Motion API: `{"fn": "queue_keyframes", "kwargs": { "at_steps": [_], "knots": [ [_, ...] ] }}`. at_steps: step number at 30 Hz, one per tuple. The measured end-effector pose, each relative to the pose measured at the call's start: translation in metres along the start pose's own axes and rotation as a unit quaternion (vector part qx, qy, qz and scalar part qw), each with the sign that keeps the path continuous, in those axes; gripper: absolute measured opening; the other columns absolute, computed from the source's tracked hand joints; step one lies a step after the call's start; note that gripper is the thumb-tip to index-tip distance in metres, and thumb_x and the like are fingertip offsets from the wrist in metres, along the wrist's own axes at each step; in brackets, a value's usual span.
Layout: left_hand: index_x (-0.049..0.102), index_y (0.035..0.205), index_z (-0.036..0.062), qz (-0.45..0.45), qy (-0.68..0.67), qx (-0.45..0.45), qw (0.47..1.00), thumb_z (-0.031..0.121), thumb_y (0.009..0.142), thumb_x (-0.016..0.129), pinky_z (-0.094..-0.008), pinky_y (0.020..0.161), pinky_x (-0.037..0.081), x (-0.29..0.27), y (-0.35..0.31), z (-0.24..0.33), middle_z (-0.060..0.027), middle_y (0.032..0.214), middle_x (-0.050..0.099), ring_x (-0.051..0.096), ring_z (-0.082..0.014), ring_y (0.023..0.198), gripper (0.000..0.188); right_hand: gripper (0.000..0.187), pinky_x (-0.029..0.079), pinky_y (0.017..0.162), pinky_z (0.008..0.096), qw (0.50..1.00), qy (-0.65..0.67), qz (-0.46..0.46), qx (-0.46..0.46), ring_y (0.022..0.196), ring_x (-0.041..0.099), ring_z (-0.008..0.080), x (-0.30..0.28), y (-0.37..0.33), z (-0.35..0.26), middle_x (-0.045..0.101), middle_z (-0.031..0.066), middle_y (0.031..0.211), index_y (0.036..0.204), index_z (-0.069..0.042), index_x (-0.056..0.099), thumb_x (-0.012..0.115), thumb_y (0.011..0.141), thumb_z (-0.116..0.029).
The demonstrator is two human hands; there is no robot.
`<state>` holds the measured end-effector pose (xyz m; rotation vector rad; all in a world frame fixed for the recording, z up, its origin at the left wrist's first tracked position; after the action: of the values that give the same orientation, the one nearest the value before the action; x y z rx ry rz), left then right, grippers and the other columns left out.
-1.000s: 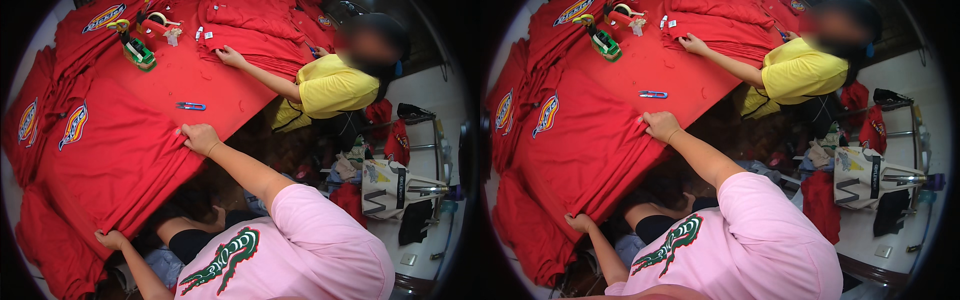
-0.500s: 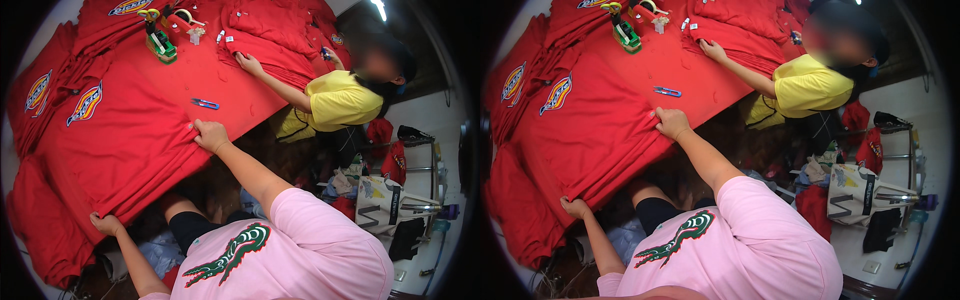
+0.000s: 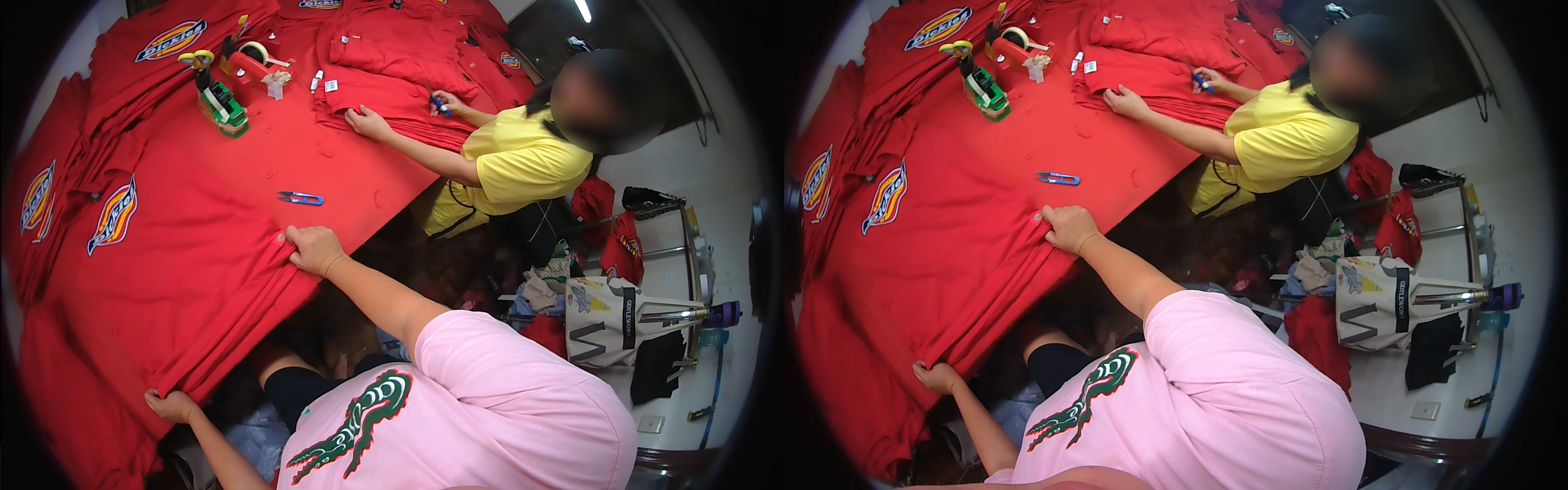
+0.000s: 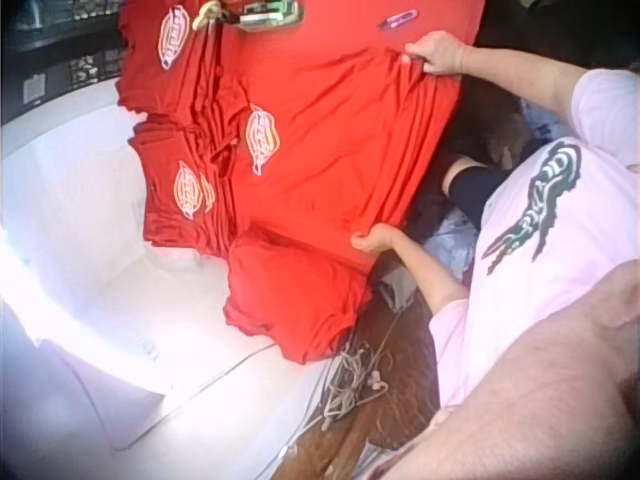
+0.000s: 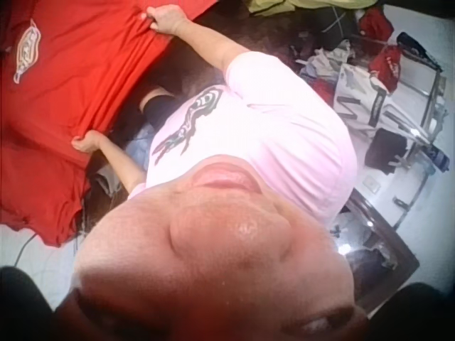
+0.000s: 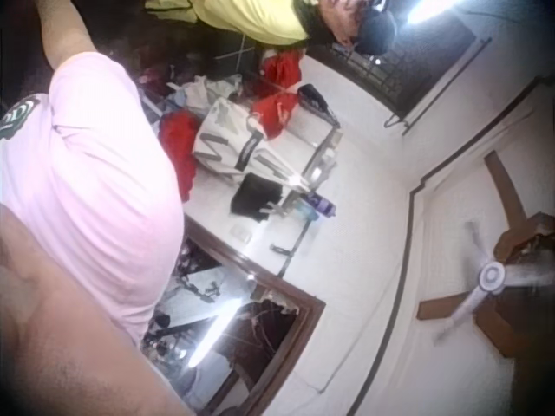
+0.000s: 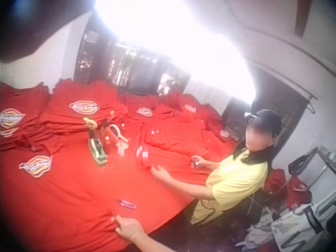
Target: The person processes a stack of red t-shirts by using a small tool to remove tags or threads, then folds each shirt and adds it to another stack on a table.
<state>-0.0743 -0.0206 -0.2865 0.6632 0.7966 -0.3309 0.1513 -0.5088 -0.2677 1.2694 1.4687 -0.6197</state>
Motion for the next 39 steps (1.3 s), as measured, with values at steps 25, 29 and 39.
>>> {"fn": "queue_keyframes", "kwargs": {
  "at_steps": [25,29,39],
  "knots": [
    [0.056,0.090,-0.0043,0.001,0.035,0.031,0.999,0.009,0.091,0.059,-0.0498,0.086,0.046,0.004,0.001,-0.002,-0.0247,0.096,0.063,0.060,-0.0457,0.093,0.013,0.024,0.053,0.068,0.0455,0.999,0.036,0.001,-0.001,0.074,0.068,0.0313,-0.001,-0.004,0.006,0.066,0.0077,0.076,0.093,-0.011,0.056,0.069,0.076,-0.023],
    [0.056,0.090,-0.0042,-0.007,0.044,0.030,0.999,0.007,0.091,0.059,-0.0498,0.086,0.046,0.003,0.004,-0.006,-0.0243,0.096,0.064,0.060,-0.0455,0.094,0.012,0.025,0.053,0.068,0.0452,0.999,0.048,0.010,-0.006,0.074,0.068,0.0312,-0.004,0.001,0.002,0.066,0.0077,0.075,0.093,-0.011,0.056,0.069,0.076,-0.023],
    [0.057,0.092,-0.0038,-0.014,0.034,0.029,0.999,0.006,0.089,0.059,-0.0515,0.087,0.045,0.002,0.003,0.001,-0.0241,0.097,0.063,0.060,-0.0457,0.094,0.011,0.029,0.055,0.072,0.0451,0.999,0.043,-0.015,0.002,0.076,0.070,0.0308,-0.002,-0.001,0.004,0.068,0.0088,0.078,0.097,-0.010,0.059,0.071,0.076,-0.026]
  ]
}}
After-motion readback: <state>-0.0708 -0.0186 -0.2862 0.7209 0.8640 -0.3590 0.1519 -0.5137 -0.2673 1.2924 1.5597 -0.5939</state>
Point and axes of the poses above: each hand's wrist, its own y-axis towards the middle knuckle, its own x-axis out of the palm, z = x × y, the point moved 6 cm from there along y, towards the middle knuckle
